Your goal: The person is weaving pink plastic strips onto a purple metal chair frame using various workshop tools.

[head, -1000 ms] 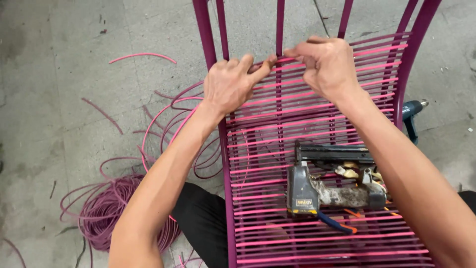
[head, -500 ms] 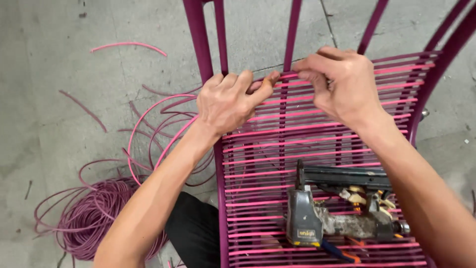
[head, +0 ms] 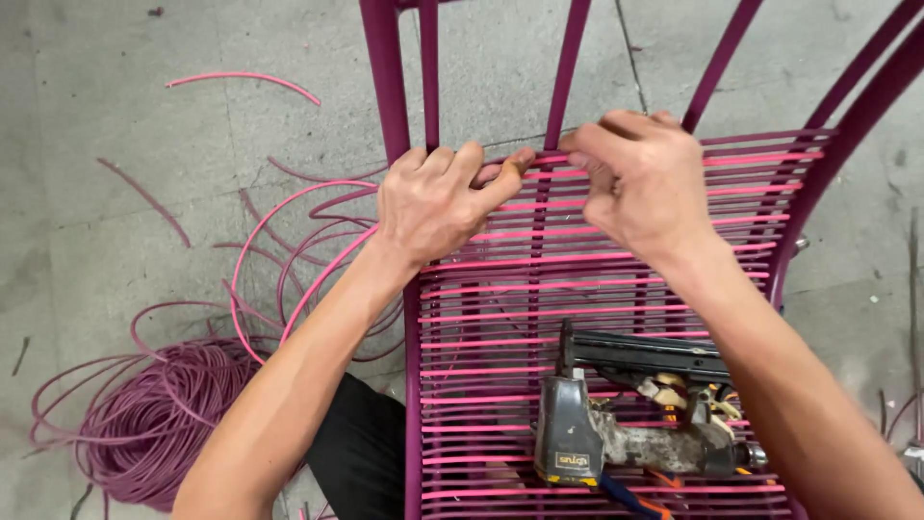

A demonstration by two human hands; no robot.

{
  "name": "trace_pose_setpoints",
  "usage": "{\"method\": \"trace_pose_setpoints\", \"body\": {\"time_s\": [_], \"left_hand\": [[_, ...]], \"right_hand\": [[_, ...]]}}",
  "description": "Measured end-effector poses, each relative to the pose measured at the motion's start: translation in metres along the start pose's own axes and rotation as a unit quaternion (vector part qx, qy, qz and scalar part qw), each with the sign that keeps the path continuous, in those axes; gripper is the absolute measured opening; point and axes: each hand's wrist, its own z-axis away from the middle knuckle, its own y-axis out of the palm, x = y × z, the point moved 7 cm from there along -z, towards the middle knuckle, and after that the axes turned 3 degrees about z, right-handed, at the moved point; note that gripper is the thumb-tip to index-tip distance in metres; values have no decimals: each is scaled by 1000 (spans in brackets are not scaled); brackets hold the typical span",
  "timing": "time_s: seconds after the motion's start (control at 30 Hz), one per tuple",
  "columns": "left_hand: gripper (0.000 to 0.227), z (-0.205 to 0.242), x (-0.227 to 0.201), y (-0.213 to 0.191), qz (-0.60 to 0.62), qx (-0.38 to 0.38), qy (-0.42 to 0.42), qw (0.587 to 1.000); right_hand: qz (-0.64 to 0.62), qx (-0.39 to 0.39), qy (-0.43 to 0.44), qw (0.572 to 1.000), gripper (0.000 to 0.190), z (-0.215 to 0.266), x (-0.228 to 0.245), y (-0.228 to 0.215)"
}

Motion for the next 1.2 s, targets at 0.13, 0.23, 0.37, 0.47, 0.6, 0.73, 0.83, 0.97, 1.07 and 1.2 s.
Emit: {"method": "trace_pose_setpoints", "body": {"time_s": [0.13, 0.23, 0.37, 0.47, 0.6, 0.73, 0.83, 0.97, 1.07, 1.2], "left_hand": [[22, -2, -1, -3, -15, -6, 4, 1000], [21, -5, -1, -5, -9, -10, -1, 1000], [21, -3, 1, -2, 1, -13, -15, 1000], [20, -1, 2, 0, 10, -20, -18, 1000], [11, 4, 0, 1, 16, -27, -17, 999], [11, 2, 2, 0, 22, -38, -21, 999], [11, 3, 3, 1, 28, -37, -25, 999], [14, 4, 4, 2, 38, -30, -23, 999], [20, 4, 4, 3, 33, -26, -16, 999], [21, 5, 4, 5, 14, -15, -4, 1000]], "right_hand": [[17, 0, -7, 1000, 27, -4, 10, -14], [21, -29, -13, 999, 26, 5, 45, -63], [-14, 197, 135, 971, 59, 130, 47, -66], [0, 425, 168, 889, 90, 280, 52, -6], [79, 384, 118, 913, 113, 290, 78, 9], [-8, 391, 208, 897, 123, 233, 81, 6], [-74, 440, 265, 855, 125, 235, 77, 5], [-100, 309, 283, 902, 114, 200, 74, -29], [-137, 175, 331, 917, 90, 153, 72, -56], [-96, 45, 321, 941, 60, 111, 55, -71]]}}
